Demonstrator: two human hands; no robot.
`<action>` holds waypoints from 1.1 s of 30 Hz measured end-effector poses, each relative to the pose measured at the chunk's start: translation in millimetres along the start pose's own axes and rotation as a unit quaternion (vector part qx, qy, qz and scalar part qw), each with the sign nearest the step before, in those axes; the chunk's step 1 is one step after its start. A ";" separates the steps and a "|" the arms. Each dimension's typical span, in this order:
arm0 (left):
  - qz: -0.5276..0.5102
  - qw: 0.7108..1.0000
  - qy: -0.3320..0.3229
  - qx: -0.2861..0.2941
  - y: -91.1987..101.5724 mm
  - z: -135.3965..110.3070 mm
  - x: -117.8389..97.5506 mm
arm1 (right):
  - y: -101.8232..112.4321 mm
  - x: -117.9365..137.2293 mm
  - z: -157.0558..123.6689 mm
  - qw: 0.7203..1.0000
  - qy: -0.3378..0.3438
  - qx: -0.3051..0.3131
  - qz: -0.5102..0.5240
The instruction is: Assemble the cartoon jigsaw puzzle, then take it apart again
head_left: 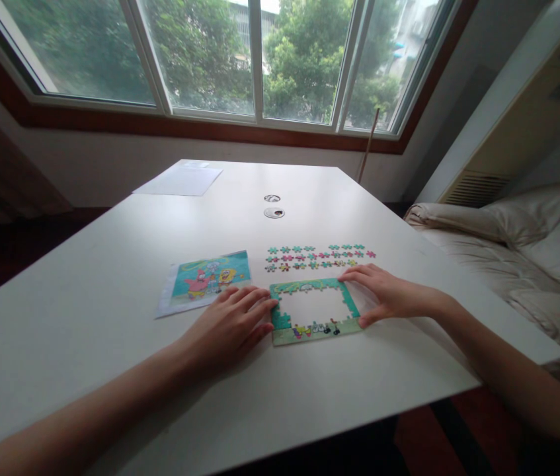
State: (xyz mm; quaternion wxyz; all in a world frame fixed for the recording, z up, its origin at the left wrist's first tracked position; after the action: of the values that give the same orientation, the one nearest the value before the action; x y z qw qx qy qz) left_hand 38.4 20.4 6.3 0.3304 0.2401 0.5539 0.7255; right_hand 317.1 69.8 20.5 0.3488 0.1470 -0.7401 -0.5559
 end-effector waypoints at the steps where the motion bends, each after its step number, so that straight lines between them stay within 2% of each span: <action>1: -0.002 1.000 -0.002 -0.001 0.1 -0.1 -0.5 | 0.0 -0.1 0.0 1.000 0.000 -0.001 0.001; 12: -0.029 0.999 -0.030 -0.010 3.5 0.1 -3.9 | -0.1 -1.5 -0.9 1.000 0.013 -0.007 0.000; 20: -0.024 0.999 -0.032 -0.001 3.5 1.2 -3.8 | 0.2 0.4 -1.6 1.000 0.004 0.004 -0.008; 26: -0.024 0.999 -0.029 -0.005 2.9 0.8 -3.5 | 6.9 -2.9 2.7 0.999 0.027 0.009 0.016; 29: -0.031 0.999 -0.027 -0.001 2.7 0.4 -4.0 | 16.4 -4.2 16.0 0.999 0.034 -0.023 0.019; 33: -0.033 0.999 -0.024 -0.001 1.9 -0.3 -4.1 | 28.8 -3.7 45.2 0.994 0.029 -0.102 -0.008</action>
State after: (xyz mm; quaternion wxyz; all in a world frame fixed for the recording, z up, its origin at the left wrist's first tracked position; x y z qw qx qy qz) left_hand 40.5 16.8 8.1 0.3674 0.2388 0.5526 0.7090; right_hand 294.0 114.3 39.6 0.3789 0.1330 -0.6679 -0.6266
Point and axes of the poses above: each hand's wrist, its own z-axis towards the middle knuckle, its own y-axis out of the back of the hand, x = y × z, the point moved 4 cm from there along z, towards the middle knuckle, and after that the axes turned 2 degrees about z, right-handed, at the moved point
